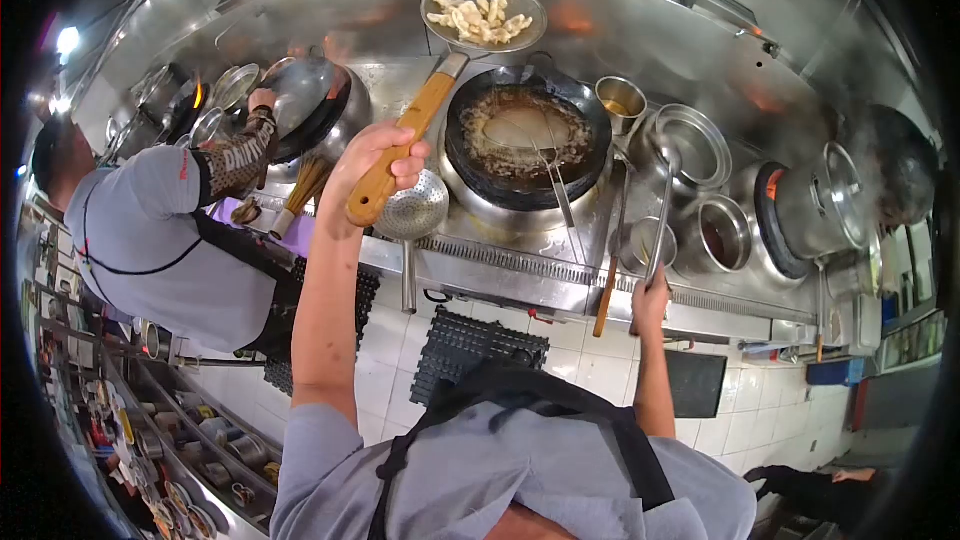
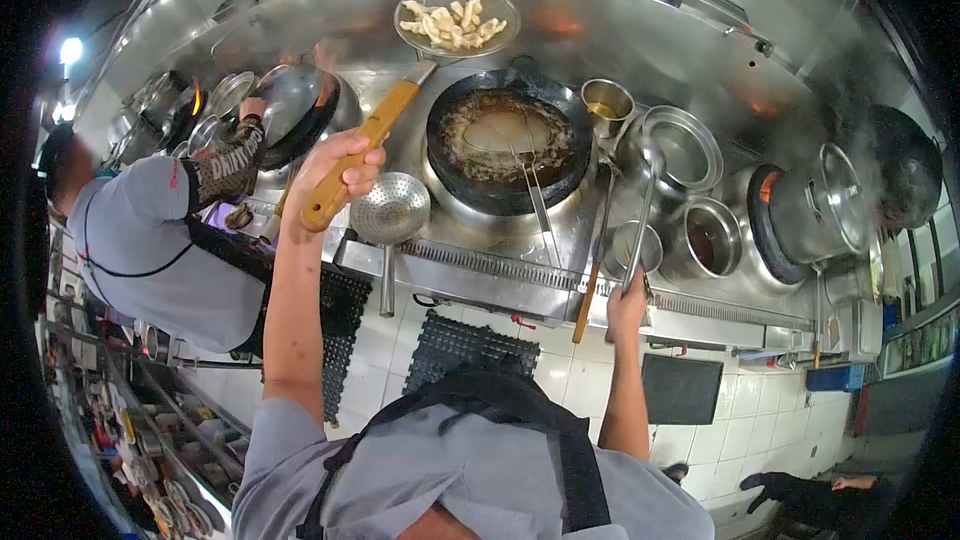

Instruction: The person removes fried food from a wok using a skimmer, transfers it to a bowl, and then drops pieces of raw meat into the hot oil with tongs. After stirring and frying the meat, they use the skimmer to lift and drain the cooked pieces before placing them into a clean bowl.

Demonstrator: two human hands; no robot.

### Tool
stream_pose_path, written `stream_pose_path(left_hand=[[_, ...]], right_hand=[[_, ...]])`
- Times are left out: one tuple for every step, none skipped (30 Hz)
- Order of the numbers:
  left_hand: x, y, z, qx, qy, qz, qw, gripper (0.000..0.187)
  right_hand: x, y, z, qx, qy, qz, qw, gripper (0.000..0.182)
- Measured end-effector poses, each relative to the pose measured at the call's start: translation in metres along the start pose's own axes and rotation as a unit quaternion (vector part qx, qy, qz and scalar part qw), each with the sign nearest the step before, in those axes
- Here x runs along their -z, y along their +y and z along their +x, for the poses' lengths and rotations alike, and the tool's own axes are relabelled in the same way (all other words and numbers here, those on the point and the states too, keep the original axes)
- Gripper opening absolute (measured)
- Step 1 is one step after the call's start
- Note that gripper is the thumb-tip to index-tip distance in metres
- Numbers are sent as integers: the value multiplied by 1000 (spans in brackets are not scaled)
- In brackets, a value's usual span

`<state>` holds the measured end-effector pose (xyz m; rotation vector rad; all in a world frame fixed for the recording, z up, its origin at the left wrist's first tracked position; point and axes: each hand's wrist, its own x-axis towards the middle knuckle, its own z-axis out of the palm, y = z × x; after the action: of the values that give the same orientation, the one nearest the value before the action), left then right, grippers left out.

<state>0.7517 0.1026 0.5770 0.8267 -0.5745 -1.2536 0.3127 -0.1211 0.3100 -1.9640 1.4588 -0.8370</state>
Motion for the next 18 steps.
stream_pose_path(left_hand=[[0,-2,2,-4,10,0,1000,23],[1,-6,4,-8,19,1,1000,23],[0,-8,5,-14,28,2,1000,23],[-5,-11,4,-28,20,6,999,23],[-8,-14,4,-26,21,-3,999,23],[-10,-17,4,-26,23,-11,999,23],[-11,-19,4,-26,25,-20,999,23],[-10,-21,4,-28,19,-19,999,24],[-13,-21,3,-27,29,-10,999,24],[-16,-21,3,-25,38,0,999,24],[-18,-23,0,-21,51,7,998,24],[-18,-24,-1,-22,71,17,997,24],[-19,-25,-3,-23,82,17,996,24],[-21,-26,-5,-24,93,15,995,24],[-22,-27,-8,-22,106,13,994,24],[-24,-27,-10,-17,108,11,994,23],[-21,-26,-11,-17,102,10,995,23],[-17,-28,-12,-17,96,8,995,22]], right_hand=[[5,-20,28,48,-16,7,999,57],[7,-44,59,96,-32,15,995,58],[2,-69,94,133,-75,62,986,51],[-3,-95,127,169,-115,108,973,45],[-7,-132,148,118,-181,151,965,36],[-16,-171,166,67,-246,193,947,28],[-46,-184,191,75,-240,234,939,19],[-70,-201,211,107,-257,224,934,13],[-91,-219,225,92,-257,187,944,15],[-117,-226,244,132,-266,187,936,15],[-132,-234,254,123,-284,183,933,15],[-146,-243,260,115,-302,178,929,14],[-153,-257,261,107,-320,173,925,14],[-156,-268,263,63,-338,126,931,13],[-159,-270,266,53,-352,126,926,13],[-160,-271,269,43,-365,126,922,12],[-161,-273,273,34,-375,127,918,12],[-162,-275,273,33,-374,139,916,12]])
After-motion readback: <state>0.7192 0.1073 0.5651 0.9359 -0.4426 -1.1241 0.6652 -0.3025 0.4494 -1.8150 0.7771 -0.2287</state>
